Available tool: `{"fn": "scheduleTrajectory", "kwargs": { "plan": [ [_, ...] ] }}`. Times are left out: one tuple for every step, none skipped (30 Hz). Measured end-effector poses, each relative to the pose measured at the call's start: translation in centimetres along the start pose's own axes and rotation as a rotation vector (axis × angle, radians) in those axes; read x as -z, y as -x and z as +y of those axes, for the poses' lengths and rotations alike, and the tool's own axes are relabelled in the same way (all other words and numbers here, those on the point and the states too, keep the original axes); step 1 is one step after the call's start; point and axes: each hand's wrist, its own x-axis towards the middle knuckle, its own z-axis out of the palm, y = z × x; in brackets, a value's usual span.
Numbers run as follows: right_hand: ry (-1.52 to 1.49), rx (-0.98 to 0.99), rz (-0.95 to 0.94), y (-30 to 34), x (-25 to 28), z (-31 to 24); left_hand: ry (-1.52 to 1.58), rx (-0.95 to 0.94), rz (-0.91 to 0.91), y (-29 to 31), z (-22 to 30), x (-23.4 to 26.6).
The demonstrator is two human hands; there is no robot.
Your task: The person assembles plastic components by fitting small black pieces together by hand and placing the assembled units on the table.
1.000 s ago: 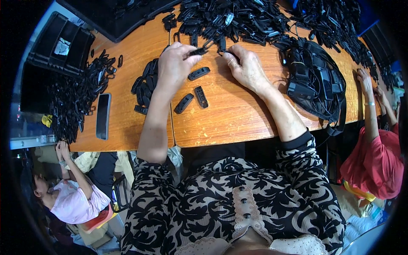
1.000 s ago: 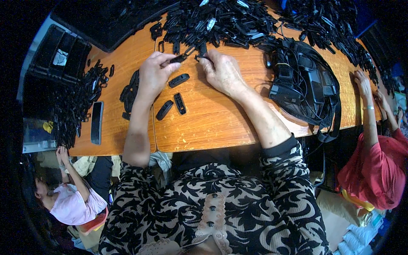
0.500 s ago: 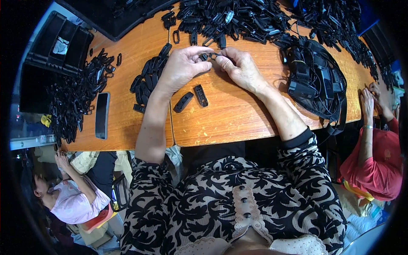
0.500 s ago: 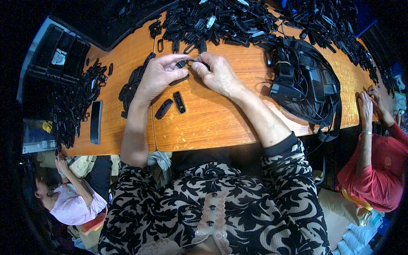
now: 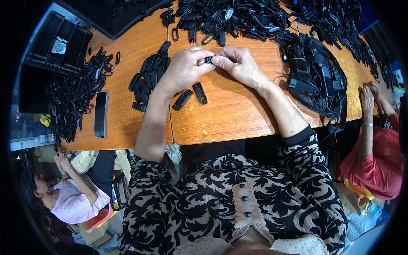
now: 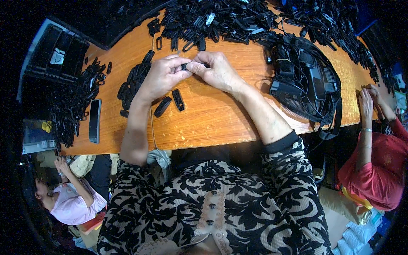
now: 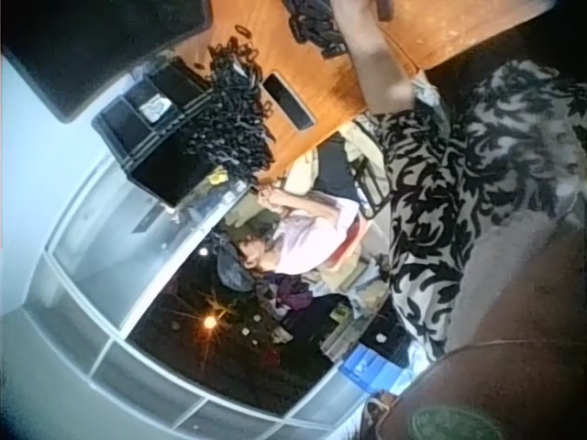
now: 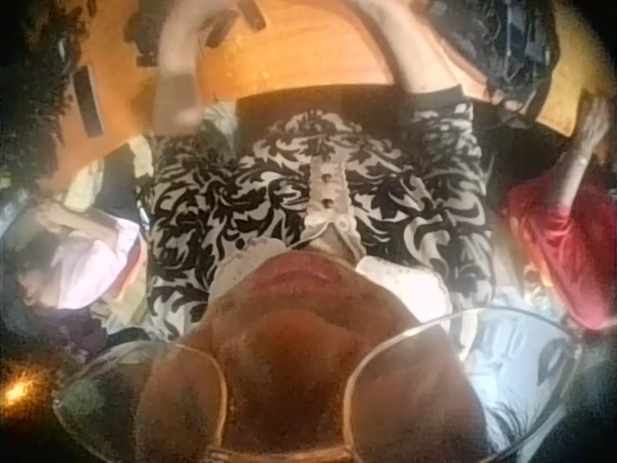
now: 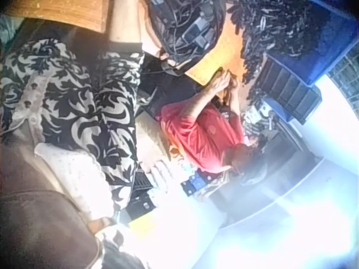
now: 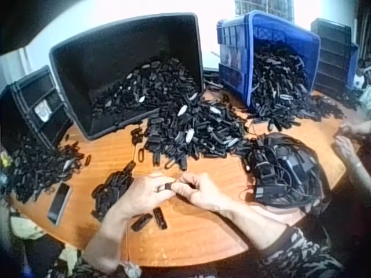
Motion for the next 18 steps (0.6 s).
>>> {"fn": "scheduleTrajectory", "kwargs": {
  "plan": [
    [-0.051, -0.002, -0.009, -0.1, 0.0, 0.1, 0.0, -0.001, 0.0, 0.0, 0.0, 0.0],
    [-0.05, -0.002, -0.008, -0.1, 0.3, 0.1, 0.08, 0.045, -0.023, -0.1, 0.0, 0.0],
    [-0.099, -0.028, -0.034, -0.2, 0.5, 0.0, 0.159, 0.094, -0.046, -0.1, -0.1, 0.0],
    [-0.148, -0.054, -0.059, -0.2, 0.7, -0.2, 0.159, 0.095, -0.046, 0.0, -0.2, 0.1],
    [-0.149, -0.055, -0.06, -0.2, 0.8, -0.4, 0.151, 0.031, -0.049, 0.1, -0.3, 0.1],
    [-0.138, -0.095, -0.082, -0.2, 1.0, -0.8, 0.145, -0.033, -0.052, 0.1, -0.5, 0.0],
    [-0.126, -0.135, -0.104, -0.2, 1.1, -1.1, 0.147, -0.033, -0.052, 0.1, -0.8, -0.1],
    [-0.126, -0.137, -0.104, -0.3, 1.1, -1.3, 0.116, -0.115, -0.033, 0.1, -1.1, -0.2],
    [-0.094, -0.158, -0.096, -0.4, 1.1, -1.3, 0.086, -0.198, -0.014, 0.0, -1.0, -0.2],
    [-0.062, -0.179, -0.088, -0.5, 1.1, -1.4, 0.088, -0.198, -0.015, 0.0, -0.8, -0.2],
    [-0.06, -0.181, -0.087, -0.5, 1.2, -1.4, 0.072, -0.178, -0.023, 0.0, -0.7, -0.2],
    [-0.024, -0.19, -0.072, -0.6, 1.0, -1.5, 0.053, -0.155, -0.032, 0.1, -0.4, 0.0],
    [0.012, -0.198, -0.056, -0.6, 0.8, -1.7, 0.052, -0.155, -0.032, 0.2, -0.5, 0.0],
    [0.012, -0.198, -0.056, -0.6, 0.5, -1.6, 0.1, -0.082, -0.044, 0.2, -0.8, -0.1],
    [0.022, -0.195, 0.0, -0.7, 0.4, -1.4, 0.148, -0.02, -0.057, -0.3, -0.8, -0.3],
    [0.032, -0.191, 0.056, -0.7, 0.4, -1.2, 0.148, -0.034, -0.059, -0.5, -0.9, -0.5],
    [0.038, -0.176, 0.06, -0.5, 0.4, -0.9, 0.196, -0.077, -0.057, -0.5, -1.0, -0.6],
    [-0.023, -0.198, 0.024, -0.4, 0.4, -1.0, 0.239, -0.11, -0.052, -0.2, -1.0, -0.4]
  ]
}}
